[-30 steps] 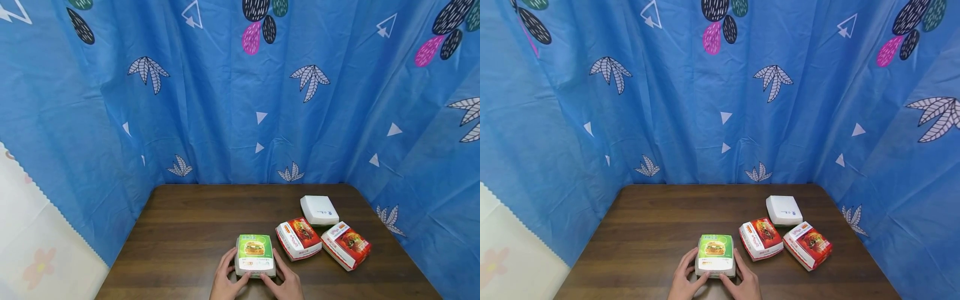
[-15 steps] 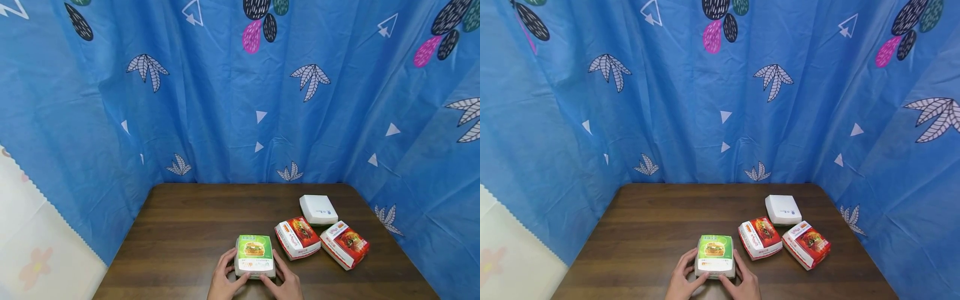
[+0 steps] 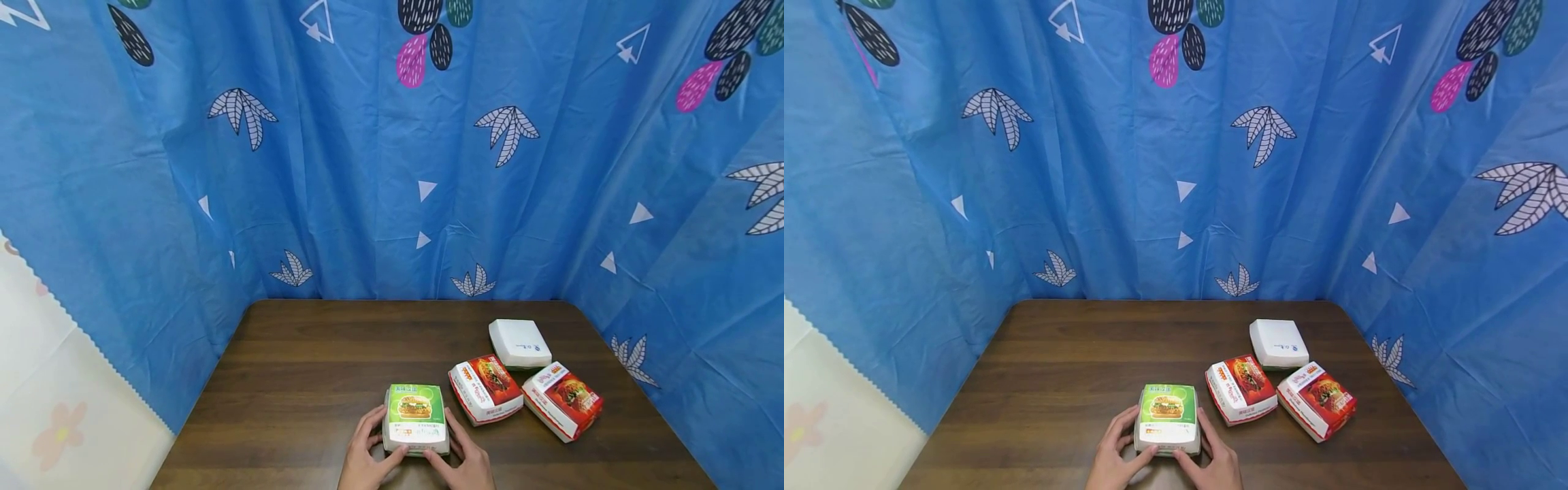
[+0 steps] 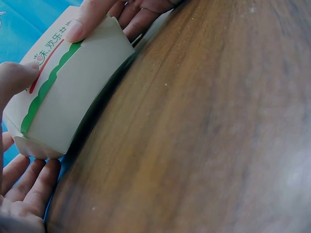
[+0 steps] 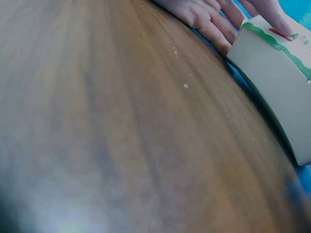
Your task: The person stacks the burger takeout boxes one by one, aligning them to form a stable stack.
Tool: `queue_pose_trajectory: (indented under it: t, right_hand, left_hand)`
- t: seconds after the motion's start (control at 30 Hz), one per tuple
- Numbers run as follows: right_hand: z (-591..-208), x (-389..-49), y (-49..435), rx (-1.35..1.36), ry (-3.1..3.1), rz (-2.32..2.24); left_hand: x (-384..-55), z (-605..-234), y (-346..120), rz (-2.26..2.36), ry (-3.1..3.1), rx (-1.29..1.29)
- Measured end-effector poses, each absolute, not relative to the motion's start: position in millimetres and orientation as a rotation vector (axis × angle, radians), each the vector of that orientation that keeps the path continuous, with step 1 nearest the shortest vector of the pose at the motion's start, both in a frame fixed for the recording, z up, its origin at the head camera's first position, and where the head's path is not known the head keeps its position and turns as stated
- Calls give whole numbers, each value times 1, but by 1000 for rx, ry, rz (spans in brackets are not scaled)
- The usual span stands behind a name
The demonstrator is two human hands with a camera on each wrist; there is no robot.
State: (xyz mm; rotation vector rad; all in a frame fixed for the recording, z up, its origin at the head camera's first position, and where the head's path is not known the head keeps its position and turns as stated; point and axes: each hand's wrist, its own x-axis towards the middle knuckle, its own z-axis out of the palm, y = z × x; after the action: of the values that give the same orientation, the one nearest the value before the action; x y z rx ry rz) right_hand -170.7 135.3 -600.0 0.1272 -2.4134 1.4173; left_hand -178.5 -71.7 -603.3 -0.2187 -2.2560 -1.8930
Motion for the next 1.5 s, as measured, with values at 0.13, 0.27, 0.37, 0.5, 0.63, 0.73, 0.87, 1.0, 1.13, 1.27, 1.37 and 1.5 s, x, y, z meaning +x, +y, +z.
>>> queue_pose_trajectory:
  t: [0.13, 0.27, 0.37, 0.5, 0.63, 0.73, 0.87, 1.0, 1.13, 1.27, 1.37, 1.5]
  right_hand:
    - [-602, -171, 136, 134, -2424, 1382]
    - [-602, -171, 135, 118, -2423, 1376]
    - [-601, -171, 135, 99, -2422, 1386]
    - [-600, -171, 135, 93, -2425, 1383]
    - [-599, -171, 136, 94, -2431, 1380]
    - [-599, -172, 136, 97, -2439, 1371]
    - [-600, -172, 136, 101, -2444, 1350]
    - [-600, -171, 136, 100, -2446, 1333]
    - [-601, -171, 136, 109, -2438, 1323]
    - [-601, -172, 136, 127, -2434, 1303]
    - [-601, -172, 137, 131, -2453, 1281]
    - [-600, -172, 137, 117, -2496, 1264]
  left_hand:
    - [-178, -603, -72, -1892, -2266, -213]
    - [-178, -603, -72, -1890, -2267, -216]
    - [-178, -603, -71, -1887, -2254, -224]
    - [-178, -604, -71, -1880, -2224, -240]
    - [-178, -604, -70, -1871, -2201, -252]
    - [-178, -604, -70, -1866, -2199, -255]
    - [-178, -604, -70, -1866, -2203, -256]
    - [-178, -605, -70, -1873, -2199, -250]
    - [-178, -605, -70, -1879, -2202, -236]
    - [-179, -606, -71, -1880, -2211, -222]
    - [-179, -605, -71, -1887, -2215, -214]
    - [-179, -605, -70, -1886, -2219, -211]
